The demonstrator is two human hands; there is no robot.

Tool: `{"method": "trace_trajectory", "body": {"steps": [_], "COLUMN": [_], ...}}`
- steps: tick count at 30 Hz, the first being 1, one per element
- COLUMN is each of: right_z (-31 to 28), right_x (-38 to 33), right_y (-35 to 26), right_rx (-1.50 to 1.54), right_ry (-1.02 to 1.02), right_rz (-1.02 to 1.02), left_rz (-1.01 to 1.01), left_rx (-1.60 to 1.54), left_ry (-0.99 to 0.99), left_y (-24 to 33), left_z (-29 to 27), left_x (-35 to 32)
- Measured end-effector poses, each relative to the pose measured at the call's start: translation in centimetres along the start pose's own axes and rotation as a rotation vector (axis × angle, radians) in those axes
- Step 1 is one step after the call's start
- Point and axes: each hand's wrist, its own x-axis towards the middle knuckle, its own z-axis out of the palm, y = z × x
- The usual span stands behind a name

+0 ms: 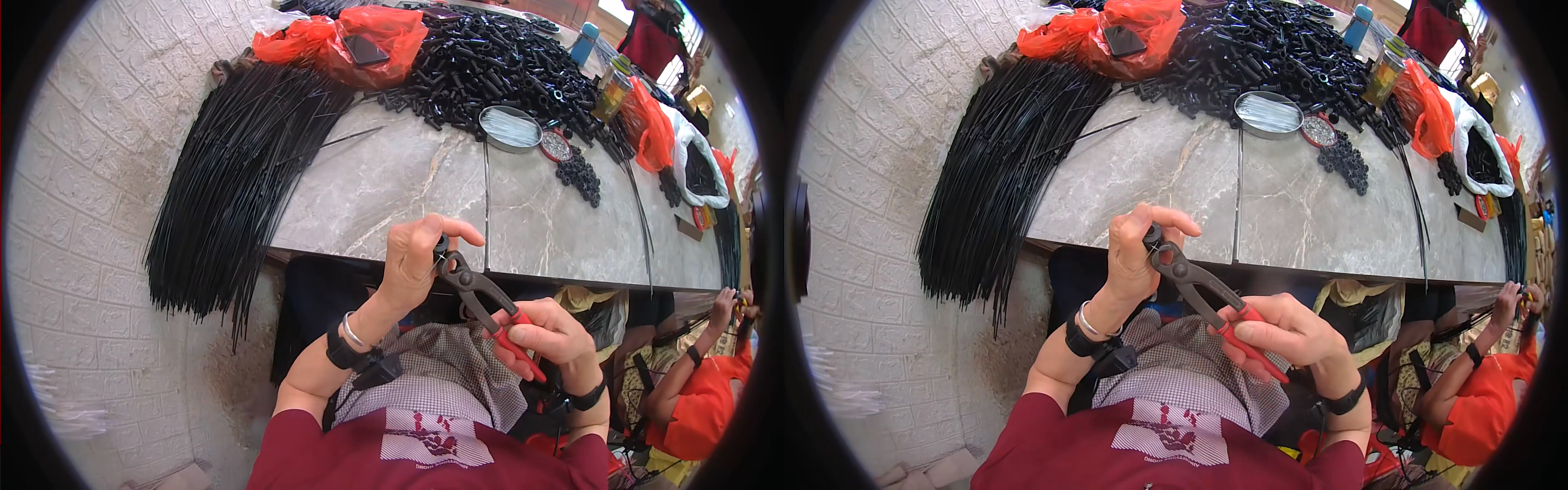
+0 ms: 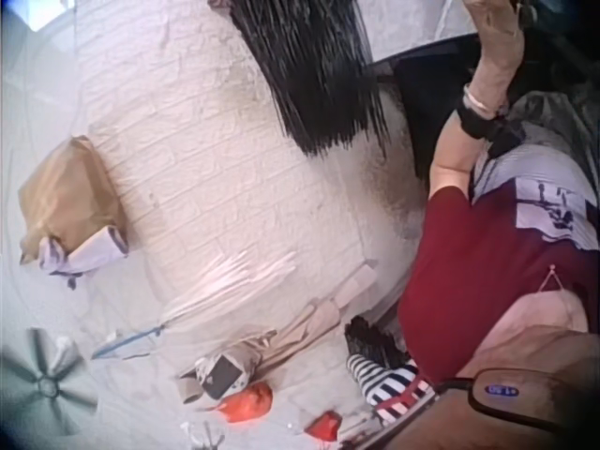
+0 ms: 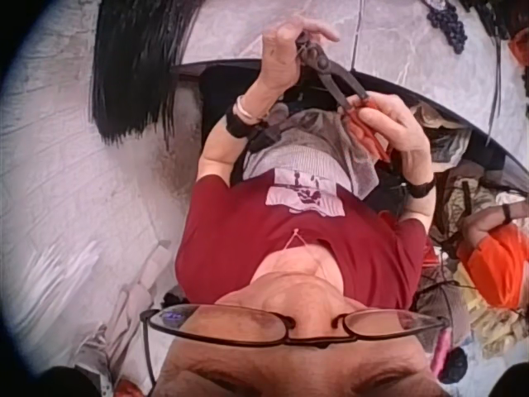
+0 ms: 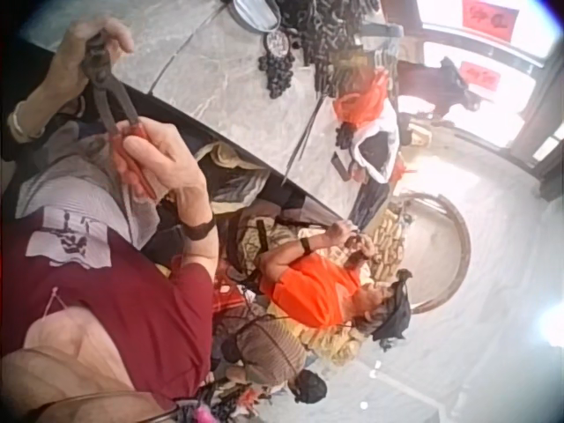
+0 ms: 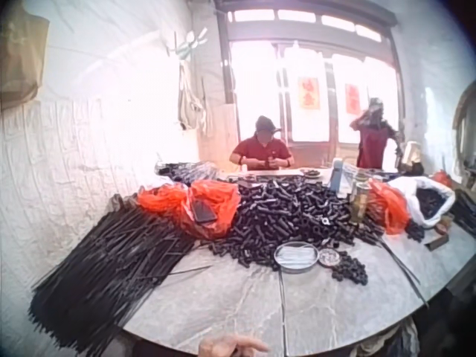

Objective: Assembling components for umbrellas at a workstation.

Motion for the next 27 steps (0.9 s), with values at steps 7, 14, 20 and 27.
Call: {"method": "trace_trajectory", "body": {"steps": [7, 14, 20, 27], "right_z": [-1.7, -2.0, -4.0, -7.6], "right_x": [1.8, 1.6, -1.0, 1.6], "right_y": [2.3, 1.8, 0.1, 4.1], "right_rx": [0.003, 0.087, -0.967, -1.594], "right_ry": [-0.113, -0.157, 0.52, 1.119], "right_rz": [-0.158, -0.183, -0.136, 0.018], "left_rz": [-0.197, -0.249, -0.108, -0.088], "left_rx": [-0.231, -0.274, -0.297, -0.09], "left_ry": [-0.108, -0.125, -0.037, 0.077], "left_y": [0.4, 0.1, -0.2, -0.4], "left_z": [-0.2, -0.5, -1.9, -0.6], "left_x": [0.2, 0.6, 1.3, 0.9]}}
